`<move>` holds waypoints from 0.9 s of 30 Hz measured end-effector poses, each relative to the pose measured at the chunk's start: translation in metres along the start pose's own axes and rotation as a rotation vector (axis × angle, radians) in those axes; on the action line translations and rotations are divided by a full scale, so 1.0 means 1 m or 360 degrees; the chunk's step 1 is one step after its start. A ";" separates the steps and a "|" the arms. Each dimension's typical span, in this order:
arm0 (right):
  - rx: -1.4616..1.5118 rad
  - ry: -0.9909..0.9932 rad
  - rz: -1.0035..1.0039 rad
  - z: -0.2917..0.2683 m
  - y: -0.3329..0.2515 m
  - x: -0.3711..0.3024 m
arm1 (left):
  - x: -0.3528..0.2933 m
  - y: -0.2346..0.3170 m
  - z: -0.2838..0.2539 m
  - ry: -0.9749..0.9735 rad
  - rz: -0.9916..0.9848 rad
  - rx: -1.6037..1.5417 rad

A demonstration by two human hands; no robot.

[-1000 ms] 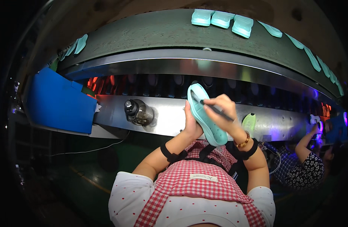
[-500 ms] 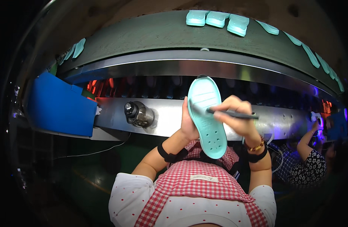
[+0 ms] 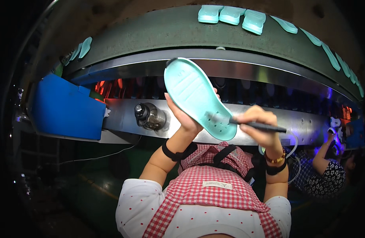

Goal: Applying adhesive or cleaner to the bottom of light green shoe soles using a brush on a factory assembly line.

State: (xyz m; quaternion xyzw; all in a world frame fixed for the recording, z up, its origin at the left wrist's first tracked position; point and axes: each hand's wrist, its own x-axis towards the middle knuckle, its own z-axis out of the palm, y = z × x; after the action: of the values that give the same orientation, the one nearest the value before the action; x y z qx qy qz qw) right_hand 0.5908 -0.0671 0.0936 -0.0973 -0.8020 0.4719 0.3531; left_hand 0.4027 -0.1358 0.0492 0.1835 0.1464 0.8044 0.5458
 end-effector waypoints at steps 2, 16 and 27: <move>0.0162 -0.0071 0.0066 0.004 0.004 -0.004 | 0.003 0.003 0.007 0.0059 0.0118 0.0069; 0.0662 -0.0133 0.0291 0.001 0.008 -0.017 | 0.007 0.027 0.019 -0.0238 0.0048 0.0033; 0.0768 0.0026 0.0731 0.019 -0.015 -0.016 | -0.020 -0.003 -0.002 -0.0158 -0.0351 -0.0010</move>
State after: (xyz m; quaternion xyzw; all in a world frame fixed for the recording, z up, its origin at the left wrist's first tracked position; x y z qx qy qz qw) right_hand 0.5928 -0.0961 0.0931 -0.1928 -0.6213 0.7147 0.2569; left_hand 0.4113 -0.1529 0.0434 0.2041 0.1361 0.7297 0.6382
